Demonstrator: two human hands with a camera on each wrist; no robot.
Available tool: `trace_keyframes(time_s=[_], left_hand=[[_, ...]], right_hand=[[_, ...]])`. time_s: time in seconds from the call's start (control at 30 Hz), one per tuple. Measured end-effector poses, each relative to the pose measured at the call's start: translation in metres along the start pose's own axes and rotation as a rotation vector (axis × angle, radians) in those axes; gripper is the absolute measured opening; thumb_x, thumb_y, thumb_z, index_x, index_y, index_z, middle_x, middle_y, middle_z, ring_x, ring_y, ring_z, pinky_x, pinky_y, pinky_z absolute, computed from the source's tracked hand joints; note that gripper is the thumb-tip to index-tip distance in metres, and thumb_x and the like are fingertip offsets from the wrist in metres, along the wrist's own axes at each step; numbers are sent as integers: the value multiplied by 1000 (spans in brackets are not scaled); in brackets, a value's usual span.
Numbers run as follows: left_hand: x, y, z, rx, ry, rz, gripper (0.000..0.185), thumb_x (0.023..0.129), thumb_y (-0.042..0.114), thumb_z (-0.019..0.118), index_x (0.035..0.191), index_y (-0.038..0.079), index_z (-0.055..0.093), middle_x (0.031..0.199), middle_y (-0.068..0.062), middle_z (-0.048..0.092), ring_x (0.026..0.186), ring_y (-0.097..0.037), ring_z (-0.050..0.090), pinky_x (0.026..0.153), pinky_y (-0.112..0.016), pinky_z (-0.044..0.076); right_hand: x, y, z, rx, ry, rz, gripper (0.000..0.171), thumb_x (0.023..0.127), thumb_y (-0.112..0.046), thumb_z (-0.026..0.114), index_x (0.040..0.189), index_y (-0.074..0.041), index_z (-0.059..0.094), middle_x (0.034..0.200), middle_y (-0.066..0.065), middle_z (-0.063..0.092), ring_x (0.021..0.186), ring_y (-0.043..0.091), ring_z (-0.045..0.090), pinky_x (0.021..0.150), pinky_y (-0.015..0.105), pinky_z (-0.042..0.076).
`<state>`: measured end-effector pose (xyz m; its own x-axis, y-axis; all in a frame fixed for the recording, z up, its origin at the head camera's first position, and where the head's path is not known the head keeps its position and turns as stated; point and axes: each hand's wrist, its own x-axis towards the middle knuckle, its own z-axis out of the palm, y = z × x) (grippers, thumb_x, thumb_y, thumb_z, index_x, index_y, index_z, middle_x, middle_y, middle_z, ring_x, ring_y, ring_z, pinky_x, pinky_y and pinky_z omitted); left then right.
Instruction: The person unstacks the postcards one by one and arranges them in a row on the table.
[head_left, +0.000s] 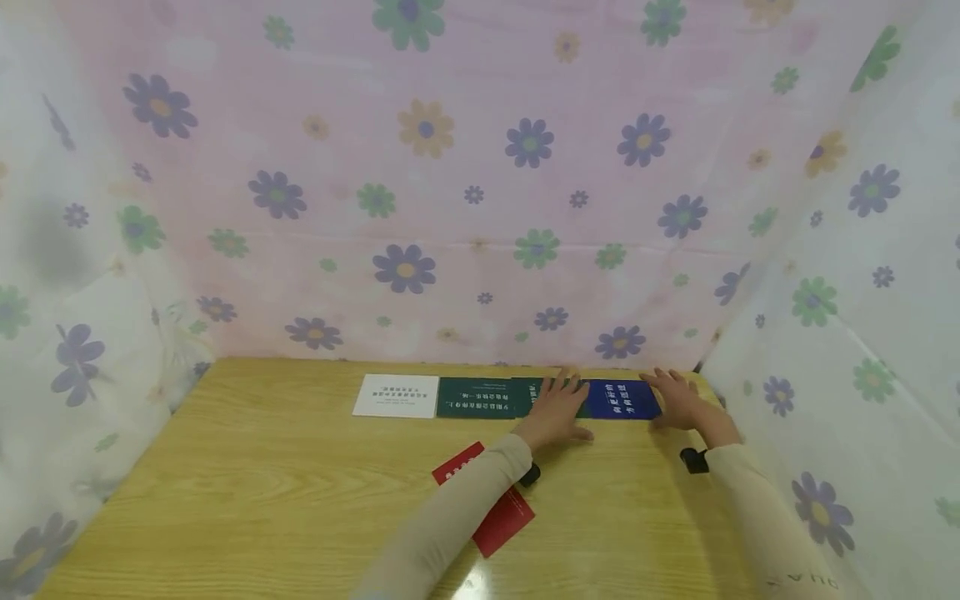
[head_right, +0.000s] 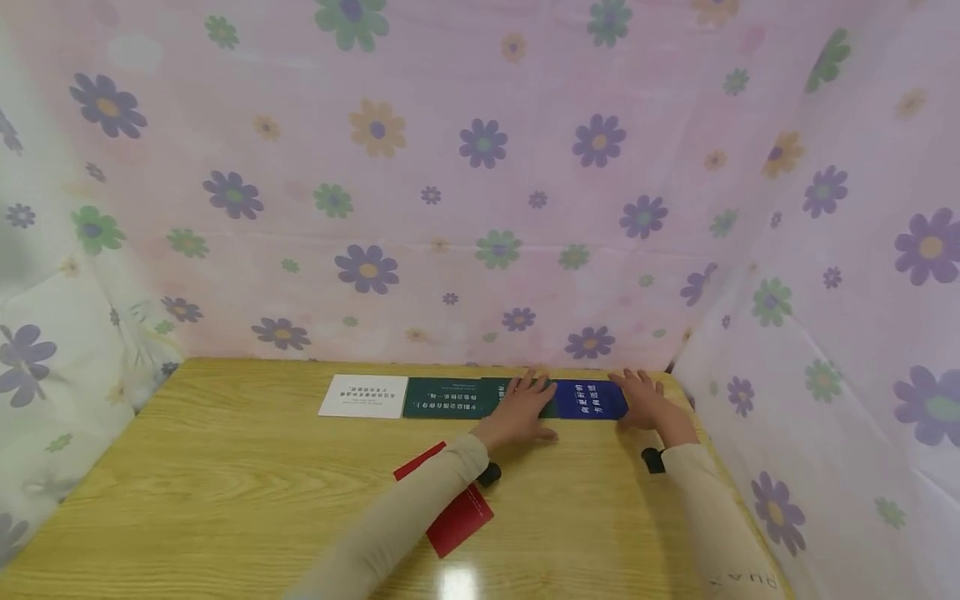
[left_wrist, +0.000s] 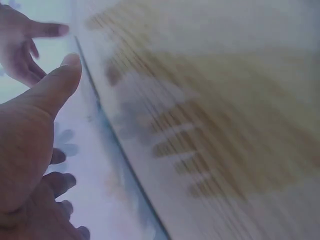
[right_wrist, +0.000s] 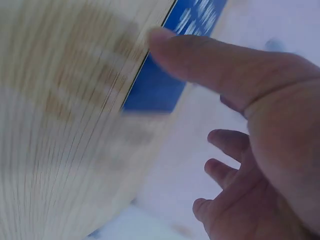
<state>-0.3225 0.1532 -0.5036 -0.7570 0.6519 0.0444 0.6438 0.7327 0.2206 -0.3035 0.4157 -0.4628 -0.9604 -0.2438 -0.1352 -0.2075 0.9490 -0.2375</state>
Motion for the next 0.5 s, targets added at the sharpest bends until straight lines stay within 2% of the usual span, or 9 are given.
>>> trace_keyframes(time_s=[0.1,0.27,0.37,0.5], left_hand=[[-20,-7,-5,27,-10,33,84,93,55,68,159,15,36,168,-10,26,158,-31,12,127,-53,17],[-58,-24,-8,77,-36,54,78,95,55,65,157,17,41,167,-8,28,158,-29,13,128,-51,17],[-82,-36,-9,75,-64,43,75,95,55,64,157,18,42,167,-5,29,158,-28,13,128,-51,16],[-119,-52,-12,24,-89,44,71,97,52,62,156,17,43,167,-7,30,158,-29,13,128,-52,15]], right_hand=[[-8,-23,4,1,46,-37,79,83,-16,83,148,8,43,155,42,25,140,66,18,107,84,15],[-27,-64,21,18,60,-75,71,91,-23,76,148,8,45,155,40,28,142,64,19,107,85,15],[-38,-88,33,48,56,-105,71,91,-25,76,147,7,46,156,39,30,143,63,20,107,85,14],[-54,-121,50,94,52,-149,72,89,-26,79,146,6,48,156,36,33,144,61,23,109,84,15]])
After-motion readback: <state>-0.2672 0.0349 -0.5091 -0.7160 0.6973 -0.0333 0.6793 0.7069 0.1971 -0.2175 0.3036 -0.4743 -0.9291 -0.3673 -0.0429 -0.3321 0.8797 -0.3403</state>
